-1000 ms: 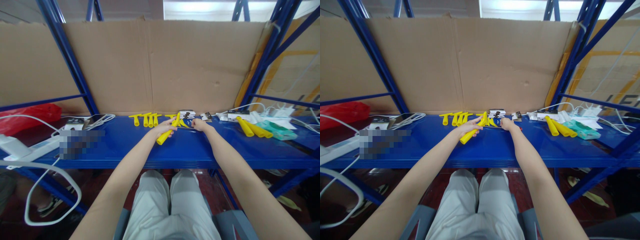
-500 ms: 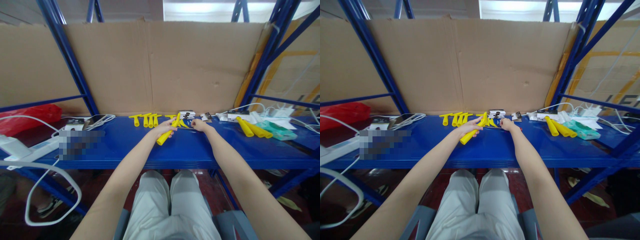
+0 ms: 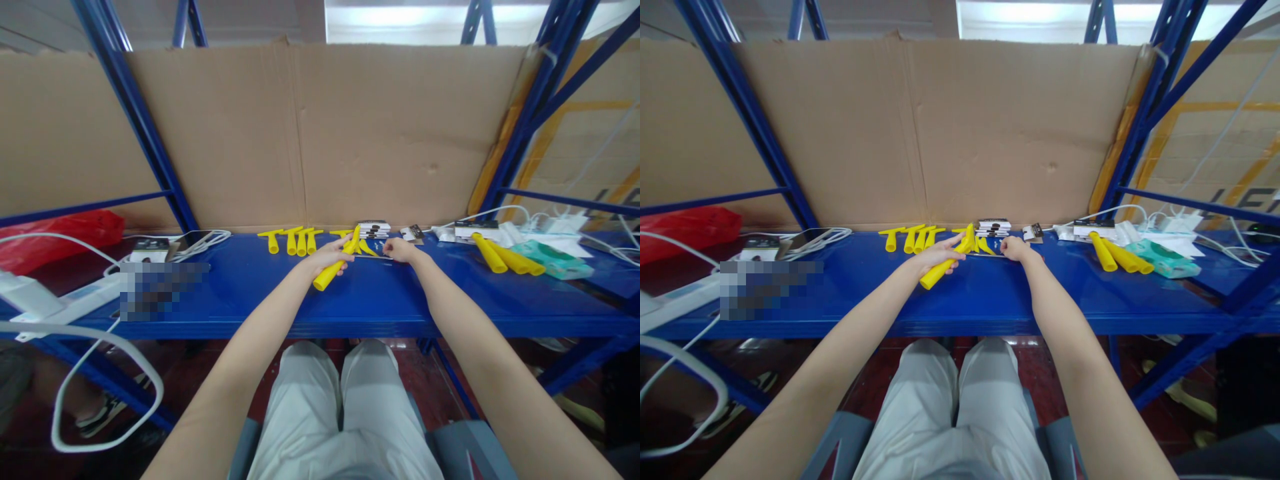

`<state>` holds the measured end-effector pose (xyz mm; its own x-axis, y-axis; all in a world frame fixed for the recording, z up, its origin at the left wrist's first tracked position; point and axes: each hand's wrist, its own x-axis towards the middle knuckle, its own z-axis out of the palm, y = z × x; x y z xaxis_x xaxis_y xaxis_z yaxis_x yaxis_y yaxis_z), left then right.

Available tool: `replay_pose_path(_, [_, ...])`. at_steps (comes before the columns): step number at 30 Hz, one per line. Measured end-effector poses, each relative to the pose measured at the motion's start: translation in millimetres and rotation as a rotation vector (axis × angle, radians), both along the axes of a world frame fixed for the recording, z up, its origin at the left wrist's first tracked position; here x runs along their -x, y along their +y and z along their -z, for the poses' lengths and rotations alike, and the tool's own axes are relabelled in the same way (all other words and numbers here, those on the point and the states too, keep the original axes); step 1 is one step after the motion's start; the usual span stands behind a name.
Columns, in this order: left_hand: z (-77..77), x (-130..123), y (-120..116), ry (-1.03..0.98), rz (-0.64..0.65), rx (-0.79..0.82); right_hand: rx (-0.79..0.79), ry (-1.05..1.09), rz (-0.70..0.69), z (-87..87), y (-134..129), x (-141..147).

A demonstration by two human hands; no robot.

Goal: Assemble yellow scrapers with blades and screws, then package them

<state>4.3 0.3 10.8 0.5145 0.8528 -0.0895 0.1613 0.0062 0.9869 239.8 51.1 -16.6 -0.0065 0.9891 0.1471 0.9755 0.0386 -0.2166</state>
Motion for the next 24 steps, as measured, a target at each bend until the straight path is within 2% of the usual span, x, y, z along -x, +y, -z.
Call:
replay_pose_path(13, [-0.5, 1, 0, 0.010, 0.013, -0.003, 0.040, -0.004, 0.056, -6.5, -10, 7])
replay_pose_path(24, [-2.2, 0, -2, -0.004, 0.009, 0.004, -0.002, 0.032, 0.024, 5.1, 3, -6])
